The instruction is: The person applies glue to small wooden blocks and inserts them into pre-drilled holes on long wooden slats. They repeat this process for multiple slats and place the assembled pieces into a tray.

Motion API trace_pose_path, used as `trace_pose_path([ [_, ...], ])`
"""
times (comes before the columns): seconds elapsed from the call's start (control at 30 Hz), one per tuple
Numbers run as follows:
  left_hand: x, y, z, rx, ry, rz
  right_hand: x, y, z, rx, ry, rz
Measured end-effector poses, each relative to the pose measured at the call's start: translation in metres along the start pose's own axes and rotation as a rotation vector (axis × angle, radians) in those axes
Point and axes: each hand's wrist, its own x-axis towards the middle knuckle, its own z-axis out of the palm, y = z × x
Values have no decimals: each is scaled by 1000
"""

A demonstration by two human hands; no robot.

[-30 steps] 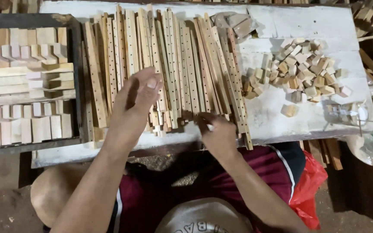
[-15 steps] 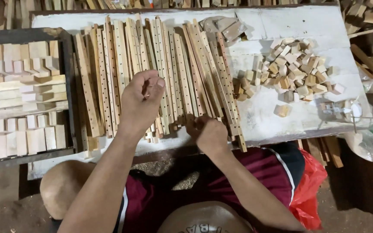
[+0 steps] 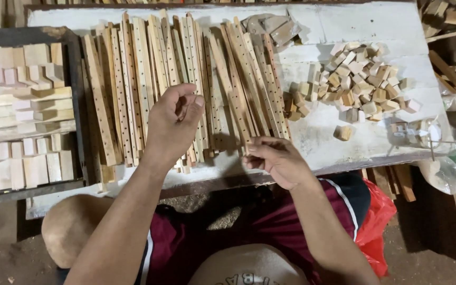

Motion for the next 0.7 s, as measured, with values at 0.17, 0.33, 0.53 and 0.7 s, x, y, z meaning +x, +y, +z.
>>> trace_pose_path([
  [0.17, -3, 2, 9, 25, 4, -9, -12, -2, -8, -182, 137, -84],
  [0.33, -12, 6, 20, 65, -38, 9, -27, 18, -3, -408, 469, -42],
  [0.53, -24, -11, 53, 252, -198, 3, -37, 49, 10, -583, 557, -52],
  [0.7, -43, 4, 66, 339, -393, 24, -30, 52, 10, -867, 550, 102],
])
